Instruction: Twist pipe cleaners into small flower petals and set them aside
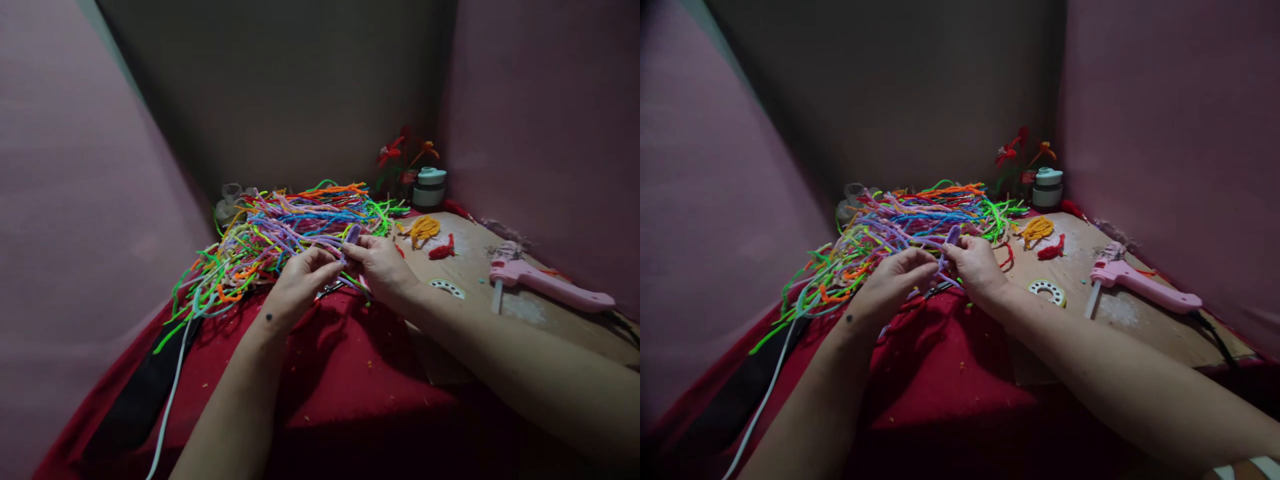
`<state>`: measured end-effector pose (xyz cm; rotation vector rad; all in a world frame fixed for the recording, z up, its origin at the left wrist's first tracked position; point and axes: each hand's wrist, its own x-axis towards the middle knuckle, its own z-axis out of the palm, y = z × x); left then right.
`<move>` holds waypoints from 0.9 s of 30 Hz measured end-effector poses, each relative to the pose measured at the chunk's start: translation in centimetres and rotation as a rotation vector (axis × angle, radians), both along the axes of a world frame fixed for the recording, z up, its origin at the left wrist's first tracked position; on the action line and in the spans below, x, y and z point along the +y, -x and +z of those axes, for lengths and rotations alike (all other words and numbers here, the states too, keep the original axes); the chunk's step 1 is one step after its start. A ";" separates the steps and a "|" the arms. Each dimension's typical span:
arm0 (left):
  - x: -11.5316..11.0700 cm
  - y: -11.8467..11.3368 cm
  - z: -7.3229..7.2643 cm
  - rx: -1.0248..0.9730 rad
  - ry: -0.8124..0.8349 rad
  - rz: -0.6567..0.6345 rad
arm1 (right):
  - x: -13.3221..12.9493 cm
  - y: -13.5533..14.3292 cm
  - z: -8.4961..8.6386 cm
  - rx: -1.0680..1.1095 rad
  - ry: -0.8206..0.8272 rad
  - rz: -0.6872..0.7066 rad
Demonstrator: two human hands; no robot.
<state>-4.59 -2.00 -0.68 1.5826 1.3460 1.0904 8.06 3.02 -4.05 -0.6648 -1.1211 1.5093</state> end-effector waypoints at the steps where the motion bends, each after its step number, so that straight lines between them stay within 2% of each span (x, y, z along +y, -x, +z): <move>1: 0.1 0.1 0.1 -0.025 -0.040 0.026 | 0.0 0.0 0.0 0.013 0.011 0.006; 6: 0.3 0.0 -0.2 -0.160 -0.101 0.109 | -0.4 0.1 0.2 -0.007 0.062 0.136; 10: 0.2 -0.1 -0.2 -0.183 -0.097 0.184 | -0.8 0.3 0.5 -0.017 0.098 0.150; 17: 0.3 0.4 -0.1 -0.217 -0.062 0.158 | -1.0 0.3 0.8 -0.034 0.062 0.157; 23: 0.6 0.9 -0.8 -0.400 0.038 0.047 | -0.7 0.1 0.5 0.017 0.028 0.131; 27: 0.5 0.6 -0.9 -0.352 0.121 0.050 | -0.4 -0.1 0.4 0.029 0.042 0.145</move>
